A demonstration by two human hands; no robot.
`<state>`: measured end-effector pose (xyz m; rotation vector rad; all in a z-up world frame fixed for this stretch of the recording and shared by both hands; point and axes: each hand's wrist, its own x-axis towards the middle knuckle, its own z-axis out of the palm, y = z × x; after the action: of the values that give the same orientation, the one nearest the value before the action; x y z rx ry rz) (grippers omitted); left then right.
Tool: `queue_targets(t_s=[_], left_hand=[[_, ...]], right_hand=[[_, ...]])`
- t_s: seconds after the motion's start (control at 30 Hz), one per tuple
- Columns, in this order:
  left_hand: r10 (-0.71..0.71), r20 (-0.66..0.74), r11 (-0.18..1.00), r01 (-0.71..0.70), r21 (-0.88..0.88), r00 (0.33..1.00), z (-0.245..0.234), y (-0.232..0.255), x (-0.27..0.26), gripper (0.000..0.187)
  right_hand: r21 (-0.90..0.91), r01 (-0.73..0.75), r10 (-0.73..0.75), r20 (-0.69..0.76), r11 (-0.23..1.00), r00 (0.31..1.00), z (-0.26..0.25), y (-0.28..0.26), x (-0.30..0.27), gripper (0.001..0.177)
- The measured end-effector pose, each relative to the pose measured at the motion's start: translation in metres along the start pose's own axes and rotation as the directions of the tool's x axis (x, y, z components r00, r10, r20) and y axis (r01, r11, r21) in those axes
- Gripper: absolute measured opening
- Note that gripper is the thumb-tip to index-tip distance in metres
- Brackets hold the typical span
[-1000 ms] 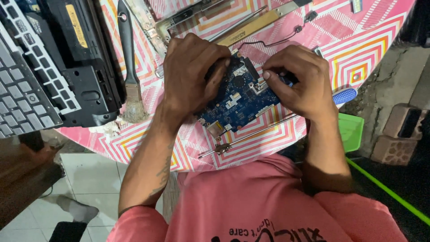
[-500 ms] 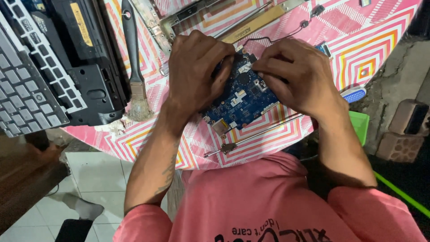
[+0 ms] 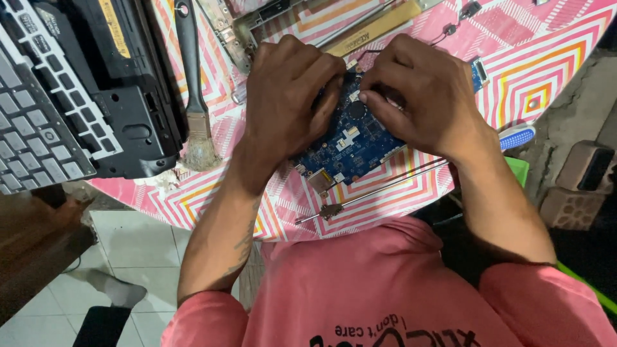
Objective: The person uses a screwdriver to remove screws from a laptop motherboard and then detaches a small ribbon cable. They work on a table covered with a patterned cloth, handling the motherboard and various tools.
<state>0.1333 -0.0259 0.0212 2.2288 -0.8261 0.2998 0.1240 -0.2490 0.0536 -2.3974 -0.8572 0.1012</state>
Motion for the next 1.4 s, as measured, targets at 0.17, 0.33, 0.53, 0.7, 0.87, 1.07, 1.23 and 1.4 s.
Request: queue_targets(t_s=[0.17,0.33,0.53,0.7,0.87,1.07,1.23,1.4], left_hand=[[-0.006,0.004,1.0,0.006,0.028,1.0,0.001,0.001,0.0,0.007],[-0.006,-0.012,1.0,0.006,0.014,1.0,0.0,0.002,0.002,0.005],[-0.007,-0.009,1.0,0.007,0.018,1.0,-0.001,0.003,0.003,0.006],[0.006,-0.001,1.0,-0.006,-0.002,1.0,-0.001,0.002,0.0,0.005],[0.054,-0.037,0.998,-0.054,0.015,0.998,-0.004,0.003,0.002,0.001],[0.064,-0.07,0.998,-0.064,-0.01,0.996,-0.008,0.013,0.004,0.007],[0.081,-0.193,0.991,-0.1,-0.09,0.978,-0.004,0.011,0.005,0.012],[0.087,-0.241,0.986,-0.118,-0.119,0.967,-0.002,0.011,0.005,0.014]], right_hand=[[0.046,-0.113,0.11,0.064,0.993,0.992,0.001,0.008,0.007,0.013],[-0.041,-0.234,0.237,0.212,0.971,0.948,-0.006,0.008,0.022,0.021],[-0.128,-0.254,0.28,0.263,0.959,0.923,-0.008,0.002,0.023,0.02],[0.064,-0.137,0.125,0.172,0.988,0.977,-0.016,-0.002,0.008,0.021],[0.211,-0.251,0.3,-0.247,0.945,0.922,-0.041,0.008,-0.053,0.016],[0.261,-0.297,0.378,-0.354,0.918,0.856,-0.035,0.066,-0.126,0.013],[0.306,-0.287,0.392,-0.374,0.908,0.841,-0.032,0.089,-0.135,0.011],[0.393,-0.142,0.323,-0.446,0.908,0.835,-0.029,0.108,-0.133,0.012]])
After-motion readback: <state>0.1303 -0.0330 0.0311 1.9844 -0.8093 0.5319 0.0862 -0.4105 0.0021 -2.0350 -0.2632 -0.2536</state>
